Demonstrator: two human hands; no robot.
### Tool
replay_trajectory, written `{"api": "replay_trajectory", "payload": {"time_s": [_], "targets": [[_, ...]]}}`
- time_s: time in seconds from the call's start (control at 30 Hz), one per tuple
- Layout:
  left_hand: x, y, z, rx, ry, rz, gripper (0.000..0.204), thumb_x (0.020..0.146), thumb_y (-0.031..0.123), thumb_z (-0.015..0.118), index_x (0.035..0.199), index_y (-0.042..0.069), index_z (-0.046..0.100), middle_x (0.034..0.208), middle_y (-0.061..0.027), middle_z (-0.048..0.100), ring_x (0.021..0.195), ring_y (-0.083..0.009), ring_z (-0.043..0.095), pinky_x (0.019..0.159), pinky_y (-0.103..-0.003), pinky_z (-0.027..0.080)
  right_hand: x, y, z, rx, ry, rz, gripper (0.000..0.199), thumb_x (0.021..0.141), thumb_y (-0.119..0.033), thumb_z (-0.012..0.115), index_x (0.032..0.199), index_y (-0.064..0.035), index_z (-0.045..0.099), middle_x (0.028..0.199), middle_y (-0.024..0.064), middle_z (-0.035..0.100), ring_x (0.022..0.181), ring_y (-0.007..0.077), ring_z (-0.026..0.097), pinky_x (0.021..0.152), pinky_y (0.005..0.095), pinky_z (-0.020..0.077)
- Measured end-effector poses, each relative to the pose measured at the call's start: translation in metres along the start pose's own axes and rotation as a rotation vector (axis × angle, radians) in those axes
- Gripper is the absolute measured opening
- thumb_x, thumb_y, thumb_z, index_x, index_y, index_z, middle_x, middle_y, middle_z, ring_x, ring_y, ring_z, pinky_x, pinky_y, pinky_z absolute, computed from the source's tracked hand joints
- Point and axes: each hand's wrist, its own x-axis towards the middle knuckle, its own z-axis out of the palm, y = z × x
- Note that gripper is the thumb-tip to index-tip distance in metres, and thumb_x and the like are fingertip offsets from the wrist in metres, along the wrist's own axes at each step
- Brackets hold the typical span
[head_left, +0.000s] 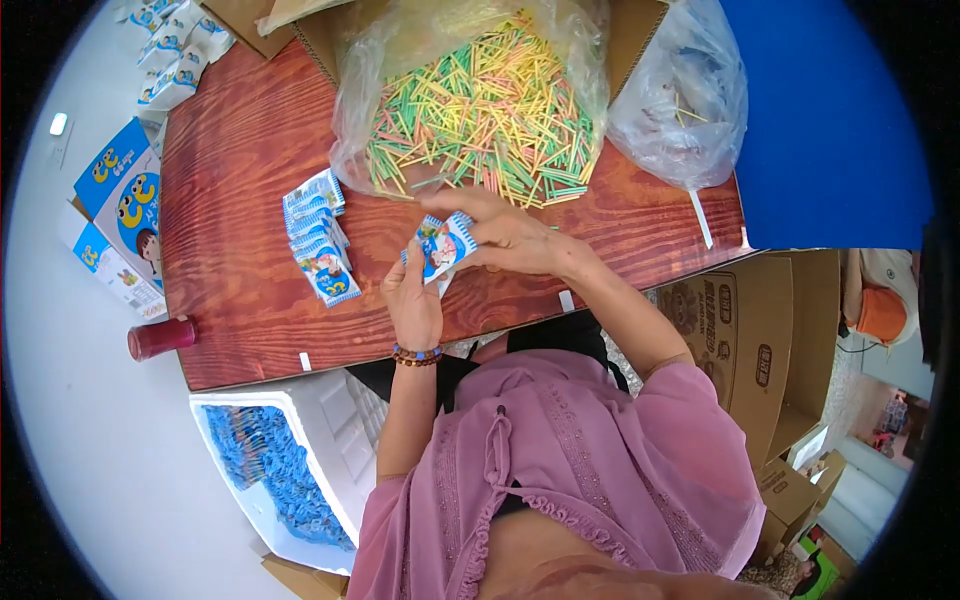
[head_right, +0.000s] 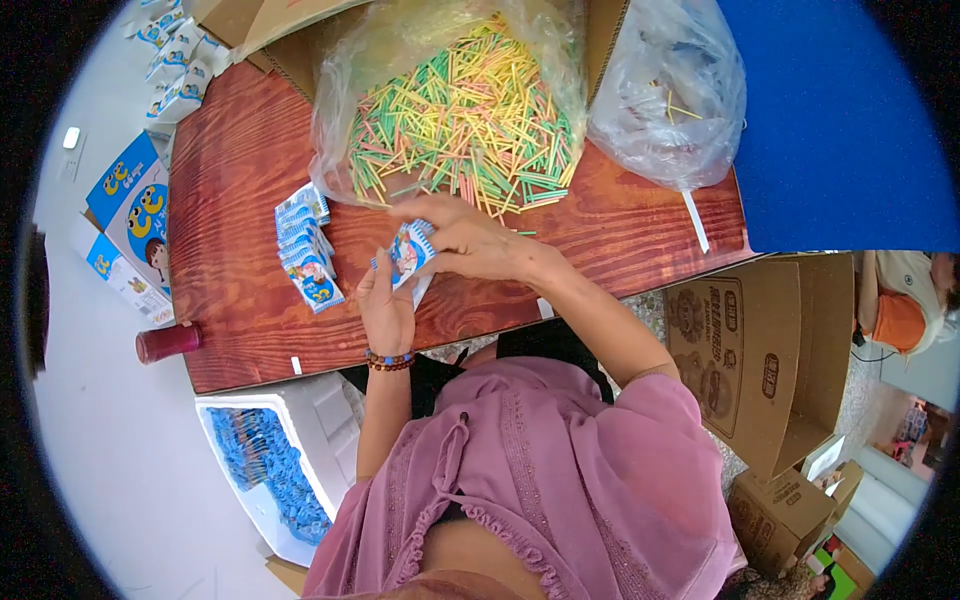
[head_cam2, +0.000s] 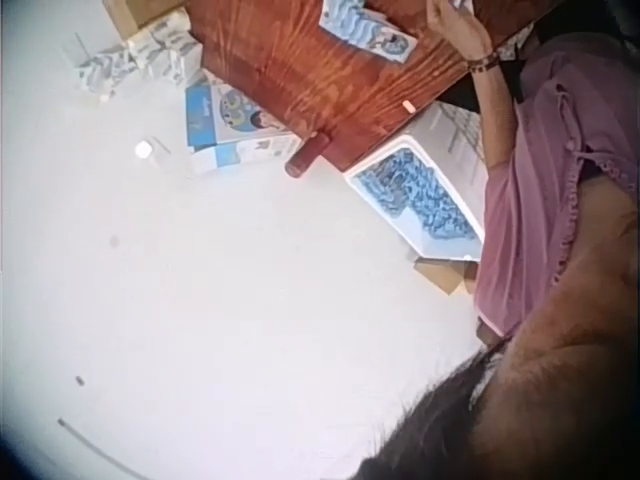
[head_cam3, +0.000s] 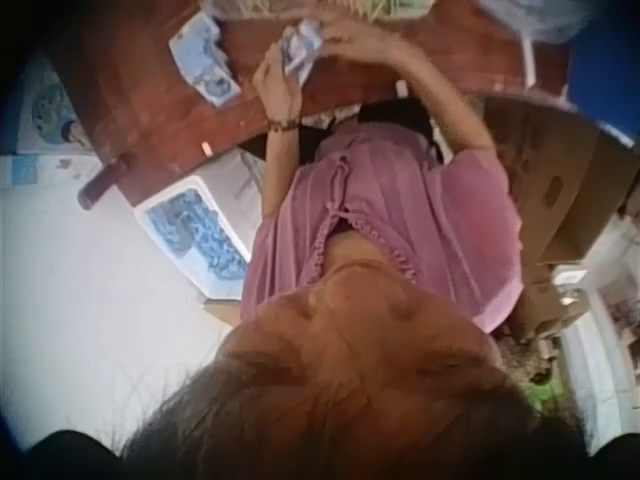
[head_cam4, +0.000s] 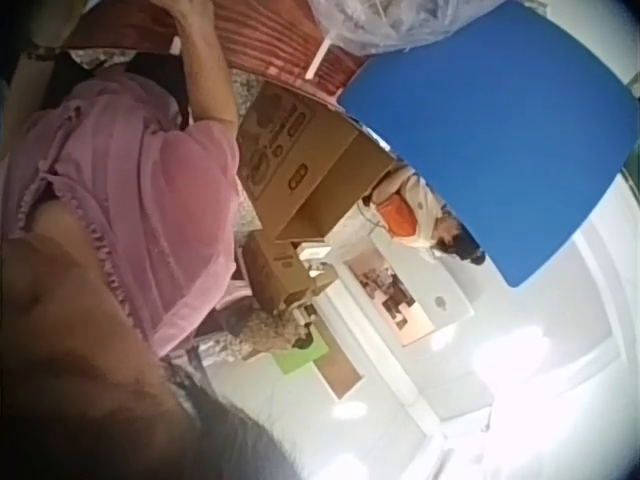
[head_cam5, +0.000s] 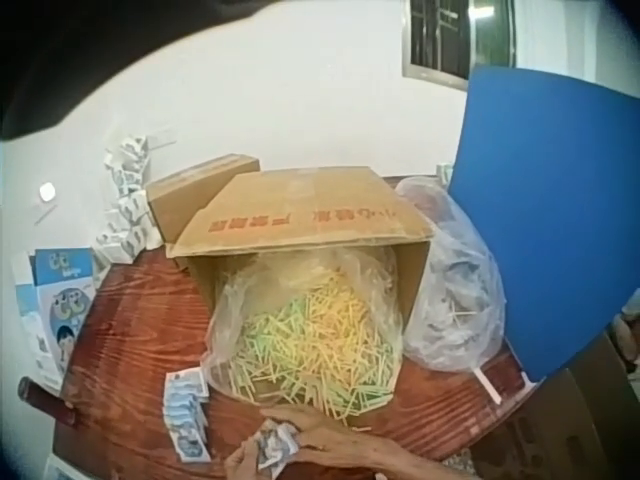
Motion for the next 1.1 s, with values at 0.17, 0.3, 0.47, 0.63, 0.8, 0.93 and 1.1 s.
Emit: {"api": "replay_trajectory", "payload": {"time_s": [0.17, 0.3, 0.47, 0.63, 0.8, 0.93, 1.1], "targets": [[-0.001, -0.007, 0.001, 0.033, 0.04, 0.04, 0.022, 0.098, 0.022, 0.055, 0.096, 0.003, 0.066, 0.097, -0.0057, 0.069, 0.087, -0.0133, 0.065, 0.075, -0.029, 0.05, 0.001, -0.006, -0.007, 0.017, -0.071, 0.033, 0.024, 0.082, -0.017, 0.069, 0.104, -0.0074, 0.07, 0.129, 0.0082, 0.055, 0.124, 0.0265, 0.046, 0.104, 0.0393, 0.0354], [0.001, -0.005, -0.005, 0.025, 0.102, 0.057, 0.021, 0.097, 0.023, 0.056, 0.092, 0.005, 0.065, 0.095, -0.0048, 0.069, 0.085, -0.0129, 0.065, 0.072, -0.029, 0.05, -0.006, 0.008, -0.035, 0.337, -0.034, 0.266, 0.019, 0.085, -0.01, 0.067, 0.102, -0.0018, 0.069, 0.108, 0.0073, 0.066, 0.103, 0.0193, 0.06, 0.091, 0.0325, 0.0467], [-0.003, 0.008, -0.01, 0.036, 0.082, 0.085, 0.021, 0.098, 0.021, 0.054, 0.092, 0.005, 0.066, 0.091, -0.0038, 0.069, 0.078, -0.0105, 0.064, 0.068, -0.027, 0.048, 0.017, 0.043, -0.098, -0.203, 0.344, 0.374, 0.015, 0.088, -0.007, 0.061, 0.099, 0.0006, 0.068, 0.101, 0.0118, 0.066, 0.092, 0.0211, 0.063, 0.081, 0.0318, 0.0502], [-0.007, 0.008, -0.009, 0.02, 0.108, 0.078, 0.021, 0.098, 0.023, 0.055, 0.093, 0.005, 0.066, 0.092, -0.0031, 0.069, 0.081, -0.0115, 0.065, 0.072, -0.027, 0.05, 0.065, 0.082, -0.142, -0.964, 0.376, 0.092, 0.023, 0.081, 0.0, 0.058, 0.103, -0.0003, 0.065, 0.103, 0.015, 0.063, 0.098, 0.0292, 0.06, 0.085, 0.0346, 0.0498], [-0.004, 0.013, -0.007, 0.059, 0.097, 0.073, 0.02, 0.098, 0.023, 0.055, 0.094, 0.005, 0.063, 0.093, -0.004, 0.067, 0.081, -0.0121, 0.063, 0.073, -0.03, 0.049, 0.082, 0.118, -0.168, -1.3, 0.052, 0.109, 0.026, 0.077, -0.005, 0.054, 0.101, -0.004, 0.063, 0.111, 0.0125, 0.058, 0.112, 0.0303, 0.051, 0.098, 0.0414, 0.0417], [-0.001, 0.006, -0.013, 0.165, 0.056, 0.131, 0.025, 0.099, 0.027, 0.053, 0.094, 0.005, 0.062, 0.089, -0.0019, 0.063, 0.074, -0.009, 0.056, 0.067, -0.026, 0.046, 0.083, 0.139, -0.18, -1.374, -0.049, 0.121, 0.025, 0.08, -0.013, 0.052, 0.101, -0.004, 0.063, 0.108, 0.0135, 0.058, 0.107, 0.0302, 0.052, 0.098, 0.0432, 0.0409], [0.006, 0.011, -0.031, 0.23, 0.103, 0.119, 0.027, 0.098, 0.031, 0.053, 0.094, 0.005, 0.06, 0.083, -0.0005, 0.059, 0.069, -0.008, 0.05, 0.064, -0.023, 0.04, 0.108, 0.168, -0.143, -1.162, 0.116, 0.231, 0.023, 0.082, -0.019, 0.053, 0.096, -0.0045, 0.064, 0.104, 0.0146, 0.058, 0.102, 0.0305, 0.057, 0.08, 0.0435, 0.0509]]}}
